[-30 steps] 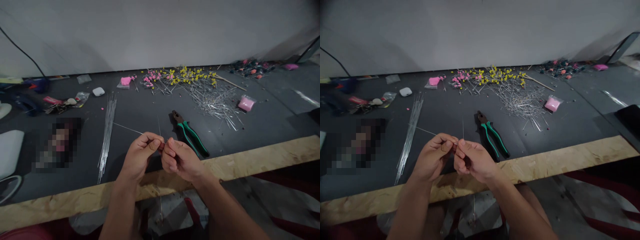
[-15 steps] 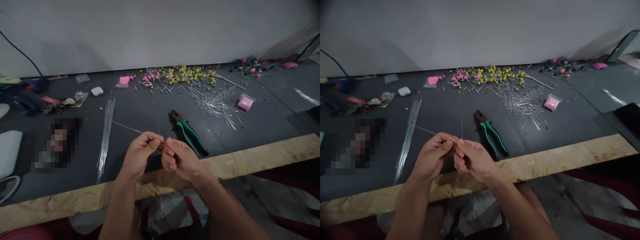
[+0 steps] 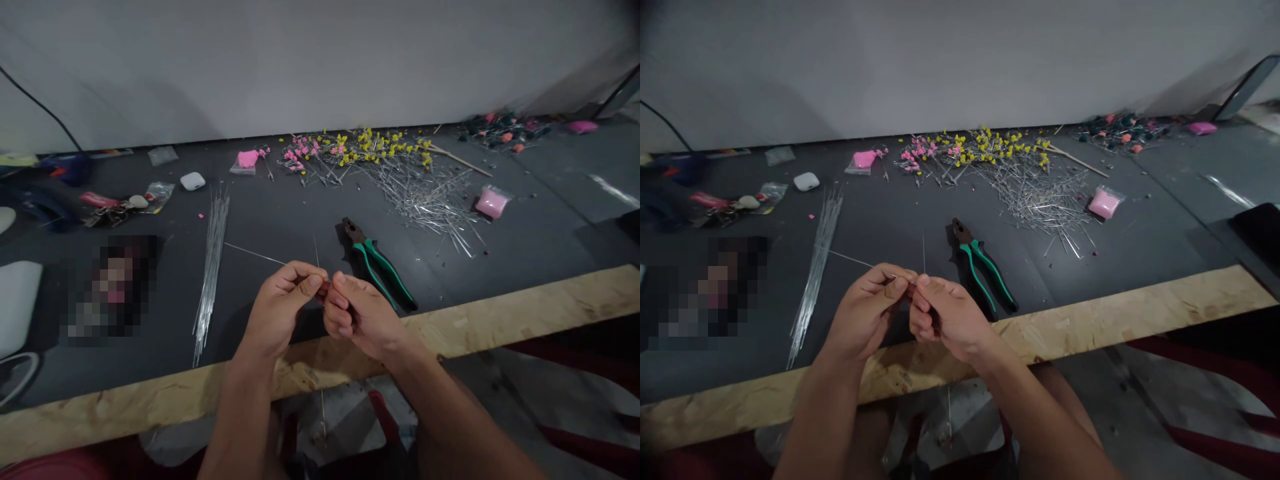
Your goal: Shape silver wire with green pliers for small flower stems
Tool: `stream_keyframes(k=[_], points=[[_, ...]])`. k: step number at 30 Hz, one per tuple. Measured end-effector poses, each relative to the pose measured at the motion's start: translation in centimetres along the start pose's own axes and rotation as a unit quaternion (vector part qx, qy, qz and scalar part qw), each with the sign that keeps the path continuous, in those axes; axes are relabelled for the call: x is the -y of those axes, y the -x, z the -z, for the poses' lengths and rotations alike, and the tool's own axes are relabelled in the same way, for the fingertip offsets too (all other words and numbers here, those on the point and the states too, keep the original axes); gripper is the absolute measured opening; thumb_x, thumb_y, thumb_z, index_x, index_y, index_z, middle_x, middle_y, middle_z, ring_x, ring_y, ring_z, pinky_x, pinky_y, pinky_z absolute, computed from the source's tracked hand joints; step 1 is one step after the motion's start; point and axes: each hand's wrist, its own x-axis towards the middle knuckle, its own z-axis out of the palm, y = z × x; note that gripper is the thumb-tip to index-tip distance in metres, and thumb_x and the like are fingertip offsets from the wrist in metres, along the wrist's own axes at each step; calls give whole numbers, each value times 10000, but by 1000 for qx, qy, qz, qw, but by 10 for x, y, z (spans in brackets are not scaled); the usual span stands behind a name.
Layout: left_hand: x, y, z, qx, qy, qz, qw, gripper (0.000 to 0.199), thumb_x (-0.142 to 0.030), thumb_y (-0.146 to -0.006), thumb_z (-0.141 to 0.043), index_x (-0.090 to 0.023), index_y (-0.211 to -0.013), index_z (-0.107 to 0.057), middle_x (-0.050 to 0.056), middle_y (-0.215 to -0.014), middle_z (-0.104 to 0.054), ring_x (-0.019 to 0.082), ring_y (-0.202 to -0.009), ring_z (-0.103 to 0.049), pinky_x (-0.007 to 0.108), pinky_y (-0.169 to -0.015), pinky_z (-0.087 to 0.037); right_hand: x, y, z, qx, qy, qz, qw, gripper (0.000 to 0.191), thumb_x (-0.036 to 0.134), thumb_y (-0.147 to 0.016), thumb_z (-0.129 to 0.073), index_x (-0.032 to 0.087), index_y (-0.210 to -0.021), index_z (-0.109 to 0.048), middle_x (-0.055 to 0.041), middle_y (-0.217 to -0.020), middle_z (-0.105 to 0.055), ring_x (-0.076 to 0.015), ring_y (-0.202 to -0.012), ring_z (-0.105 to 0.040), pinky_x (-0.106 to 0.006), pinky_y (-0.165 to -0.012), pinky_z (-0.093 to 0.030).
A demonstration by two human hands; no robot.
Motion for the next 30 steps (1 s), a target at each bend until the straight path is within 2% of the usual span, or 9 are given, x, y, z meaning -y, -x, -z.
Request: stream_keyframes(k=[10,15,19,25,30], points=[[2,0,-1,-21,-18,7,1000,132,-268,-708,-749,-159,-753,-688,16,-708,-669,116,-666,-608,230,-644,-488,1,-2,-1,-36,43,11,998,415,493,-840,-581,187,-598,-440,82,-445,-387,-65,-380,-382,-206,-408,-266],[2,0,-1,-23,-3,25,999,142,-274,-728,-719,-156,-780,-658,34,-718,-679,148,-641,-624,278,-604,-514,2,-4,1,-84,110,55,989,407,524,-846,-554,185,-631,-487,50,-513,-478,-91,-469,-487,-213,-453,-351],[1,-1,-3,-34,1,16,999,140,-274,-724,-717,-157,-774,-657,24,-706,-674,145,-626,-620,283,-600,-518,5,-4,0,-116,131,58,983,344,468,-837,-578,188,-646,-520,40,-541,-518,-101,-502,-507,-225,-478,-387],[3,0,-3,-45,-19,2,999,107,-261,-740,-713,-165,-770,-675,11,-717,-684,124,-662,-623,256,-662,-506,7,-7,-1,-180,148,99,967,159,312,-780,-634,202,-699,-552,54,-594,-558,-88,-504,-515,-213,-482,-395],[7,-1,-1,-54,-54,-19,997,113,-266,-747,-717,-173,-802,-685,8,-735,-688,121,-691,-625,248,-692,-501,6,-8,0,-191,154,87,966,171,316,-772,-634,190,-681,-565,49,-596,-559,-84,-509,-521,-213,-487,-406]])
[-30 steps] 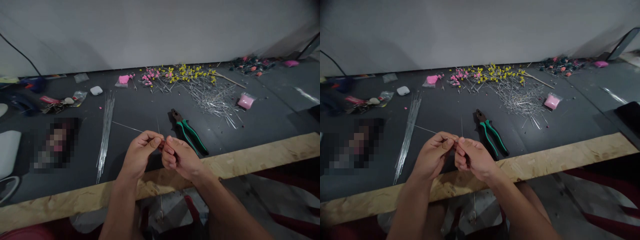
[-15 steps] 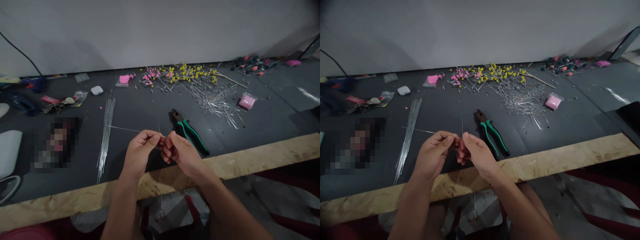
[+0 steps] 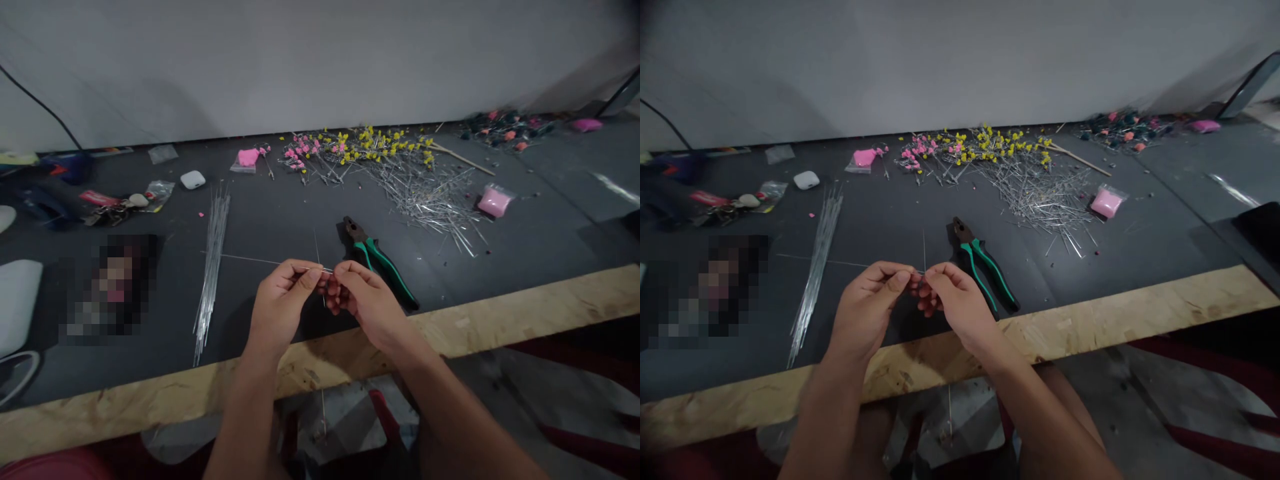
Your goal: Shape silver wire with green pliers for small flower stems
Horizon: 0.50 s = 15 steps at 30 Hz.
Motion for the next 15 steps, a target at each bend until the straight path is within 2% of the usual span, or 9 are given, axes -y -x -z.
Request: stream_keyframes(k=[6,9,12,15], points=[[2,-2,-2,-15,-8,-9,1000,146,-296,-738,-723,-172,-805,-682,15,-738,-684,128,-698,-623,243,-673,-500,3,1,2,3,-1,-5,1000,166,316,-757,-664,185,-695,-583,43,-610,-589,-86,-514,-546,-210,-492,-423],[2,-1,-4,-5,0,-27,1000,172,-274,-733,-729,-190,-875,-680,6,-780,-673,113,-704,-613,214,-639,-495,5,3,2,18,-15,-14,1000,150,296,-750,-670,186,-694,-586,44,-599,-587,-84,-516,-548,-204,-492,-426],[2,1,-5,29,3,-27,999,213,-260,-747,-718,-227,-954,-678,-12,-793,-655,95,-669,-597,205,-619,-494,6,4,2,47,-25,-20,998,134,281,-758,-662,187,-698,-588,46,-585,-583,-83,-516,-543,-202,-494,-431],[2,3,-4,75,-4,-5,997,132,-287,-784,-679,-218,-897,-688,-3,-743,-655,106,-608,-592,237,-599,-503,7,4,4,70,-19,-22,997,149,285,-774,-642,185,-683,-581,50,-560,-567,-81,-498,-526,-206,-490,-430]])
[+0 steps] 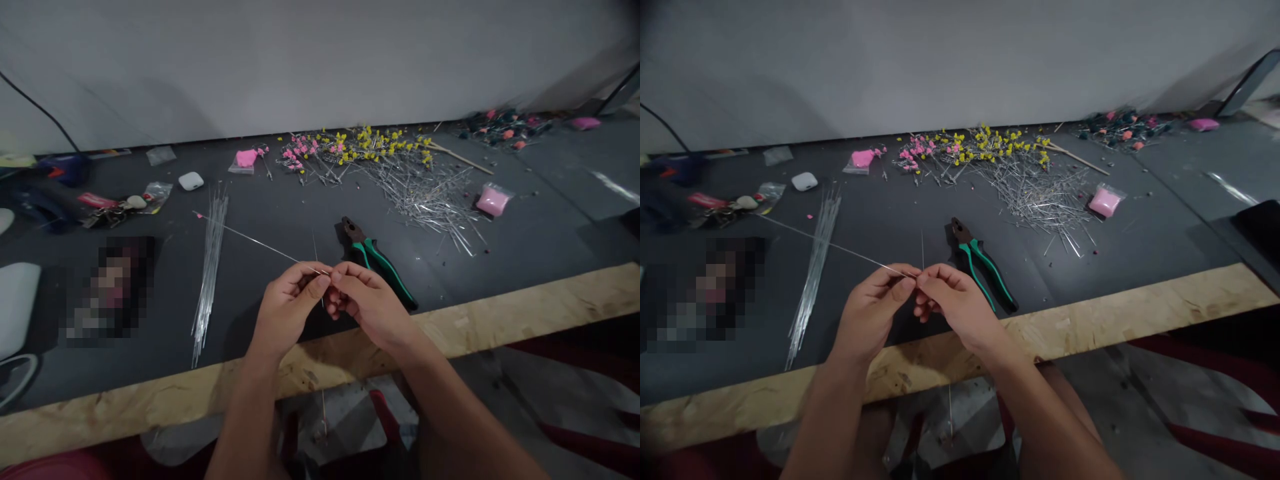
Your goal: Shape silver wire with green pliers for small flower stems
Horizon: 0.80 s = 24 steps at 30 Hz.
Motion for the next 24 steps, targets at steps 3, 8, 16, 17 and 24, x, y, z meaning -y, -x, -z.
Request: stream_keyframes(k=[3,8,16,17,24], points=[[1,0,2,-25,5,-6,1000,122,-287,-762,-700,-205,-852,-696,3,-719,-665,117,-631,-603,239,-618,-502,2,0,3,-1,48,11,999,142,268,-787,-619,183,-680,-580,48,-563,-563,-81,-499,-516,-217,-507,-432],[1,-2,1,-72,12,-5,997,103,-241,-727,-728,-181,-809,-711,10,-736,-693,100,-661,-616,208,-659,-487,8,-1,9,-12,173,62,983,120,244,-819,-586,187,-713,-589,37,-622,-575,-88,-571,-523,-229,-576,-433],[-2,-5,2,-66,15,47,997,72,-221,-721,-732,-174,-764,-699,-13,-668,-675,76,-630,-606,173,-617,-463,9,-3,16,32,327,119,937,97,249,-876,-520,197,-825,-583,12,-750,-596,-118,-696,-540,-256,-646,-423],[-2,-5,3,-63,8,52,997,79,-226,-719,-735,-175,-766,-699,-14,-672,-675,75,-630,-605,172,-614,-461,9,-3,17,34,336,124,933,98,245,-880,-514,197,-829,-584,11,-757,-601,-120,-705,-542,-259,-656,-423],[-3,-4,8,-48,-7,69,996,85,-234,-717,-734,-169,-758,-697,-6,-655,-668,85,-618,-602,181,-601,-459,9,-1,14,57,354,130,924,116,257,-891,-500,205,-837,-589,10,-770,-605,-124,-731,-547,-264,-701,-422]])
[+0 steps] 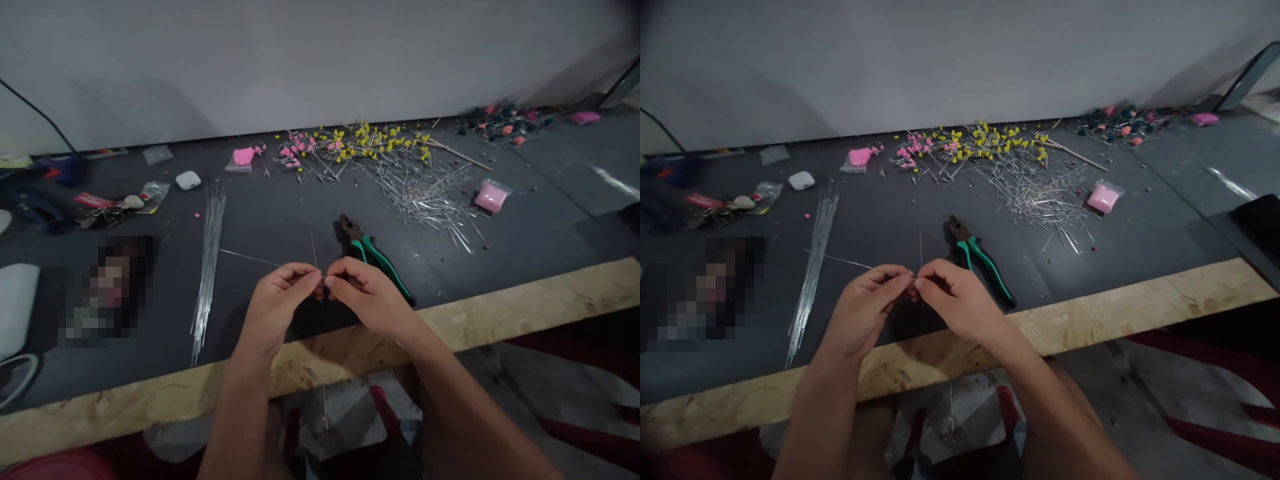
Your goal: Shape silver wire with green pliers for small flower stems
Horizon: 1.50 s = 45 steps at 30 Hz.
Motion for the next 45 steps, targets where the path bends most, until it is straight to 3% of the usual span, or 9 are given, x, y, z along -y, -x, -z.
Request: stream_keyframes(k=[3,8,11,18,21,25,30,40,45], points=[[-1,1,3,-9,7,-5,1000,84,-242,-724,-729,-163,-733,-701,-2,-655,-663,83,-611,-597,183,-598,-463,-2,2,10,-15,-8,-7,1000,101,293,-871,-534,218,-898,-598,-2,-851,-633,-136,-789,-575,-275,-743,-431],[0,1,7,-71,90,-65,991,78,-233,-719,-730,-166,-691,-700,-6,-684,-657,77,-600,-584,199,-590,-478,-20,8,54,-232,127,-39,964,180,330,-766,-646,233,-898,-571,-38,-1191,-590,-210,-1070,-546,-377,-955,-350],[2,1,7,-89,111,-91,986,69,-227,-711,-737,-165,-706,-707,-1,-688,-661,77,-592,-582,207,-590,-483,-32,10,67,-197,209,-81,954,288,367,-704,-689,240,-930,-563,-65,-1291,-515,-263,-1145,-501,-433,-969,-336],[4,3,-1,-112,122,-116,979,73,-220,-695,-749,-161,-723,-718,2,-669,-673,83,-594,-604,204,-601,-497,-30,6,48,-160,362,-80,915,380,287,-635,-690,236,-991,-566,-98,-1179,-538,-325,-1100,-481,-485,-924,-348],[4,3,-2,-121,137,-127,975,66,-213,-696,-748,-162,-720,-714,0,-663,-677,81,-588,-610,201,-590,-503,-22,7,49,-178,269,-115,939,386,264,-636,-665,227,-1001,-546,-54,-998,-591,-263,-932,-548,-395,-814,-415],[3,1,-2,-145,147,-136,969,84,-222,-701,-747,-158,-737,-707,12,-694,-694,104,-625,-639,213,-575,-525,-12,22,48,-178,25,-176,968,318,291,-696,-642,220,-997,-570,3,-887,-610,-166,-755,-574,-283,-681,-434],[5,0,-6,-153,125,-165,966,99,-243,-732,-728,-154,-766,-699,30,-758,-709,140,-684,-676,256,-614,-557,-2,46,27,-92,-250,-242,933,204,237,-709,-670,221,-910,-641,15,-834,-652,-147,-731,-633,-278,-702,-483],[5,-4,-11,-164,129,-187,960,74,-233,-747,-713,-173,-774,-681,15,-771,-714,133,-696,-674,272,-660,-559,13,51,8,44,-345,-258,901,326,244,-659,-770,196,-961,-657,-39,-963,-670,-143,-762,-632,-329,-782,-513],[3,-7,-9,-192,146,-181,953,97,-245,-738,-719,-175,-779,-666,8,-745,-712,122,-655,-664,251,-610,-552,17,51,2,58,-366,-276,887,336,247,-630,-795,210,-925,-638,-25,-949,-663,-119,-720,-614,-295,-752,-490]])
